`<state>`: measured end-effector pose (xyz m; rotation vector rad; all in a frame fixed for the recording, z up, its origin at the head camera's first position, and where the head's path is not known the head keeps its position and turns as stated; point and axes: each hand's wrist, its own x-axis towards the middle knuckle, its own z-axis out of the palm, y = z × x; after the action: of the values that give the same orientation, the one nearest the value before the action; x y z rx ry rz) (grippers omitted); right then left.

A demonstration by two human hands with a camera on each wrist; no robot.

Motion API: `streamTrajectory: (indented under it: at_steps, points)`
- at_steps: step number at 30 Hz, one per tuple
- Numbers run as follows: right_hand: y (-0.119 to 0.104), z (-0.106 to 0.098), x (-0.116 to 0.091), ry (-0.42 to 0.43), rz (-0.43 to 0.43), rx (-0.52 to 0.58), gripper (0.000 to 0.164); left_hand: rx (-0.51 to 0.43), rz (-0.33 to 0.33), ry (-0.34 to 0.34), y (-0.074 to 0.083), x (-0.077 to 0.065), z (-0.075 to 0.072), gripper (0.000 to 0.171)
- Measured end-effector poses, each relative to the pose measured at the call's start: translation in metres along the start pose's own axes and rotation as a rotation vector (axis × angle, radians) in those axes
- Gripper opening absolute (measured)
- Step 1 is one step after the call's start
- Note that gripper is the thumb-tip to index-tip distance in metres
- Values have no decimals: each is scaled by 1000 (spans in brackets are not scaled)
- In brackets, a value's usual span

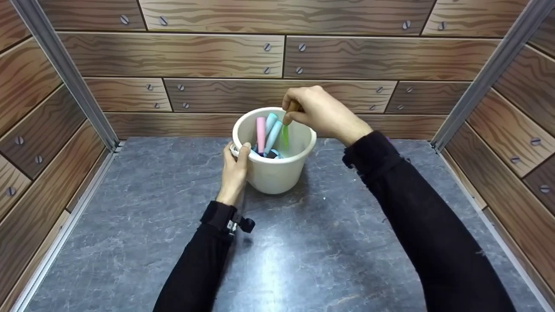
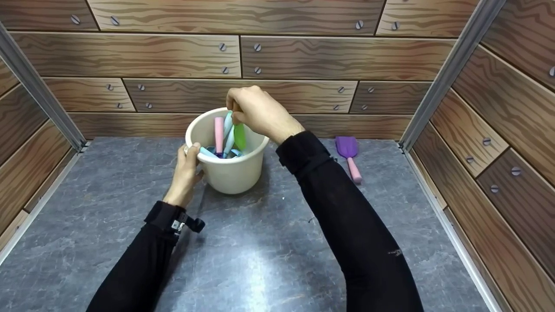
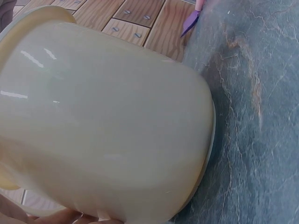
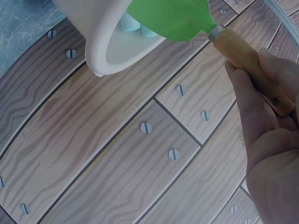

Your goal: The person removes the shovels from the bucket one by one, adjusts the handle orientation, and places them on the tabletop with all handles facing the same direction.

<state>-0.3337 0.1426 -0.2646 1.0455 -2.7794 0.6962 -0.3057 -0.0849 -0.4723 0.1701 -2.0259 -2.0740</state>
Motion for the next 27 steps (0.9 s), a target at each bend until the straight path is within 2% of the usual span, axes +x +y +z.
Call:
streamTrajectory:
  at_steps: [5,10,23,27]
  points:
    - [2,-3,-2,57,-26,-9,15,-29,-11,-2,1,-1,0,84]
    - [3,-7,-6,118,-68,-10,13,-5,2,2,1,-1,0,83]
    - [14,-18,-16,237,-114,-20,11,8,-3,6,0,1,0,82]
    - [19,-22,-20,269,-104,-13,13,11,0,6,0,0,0,82]
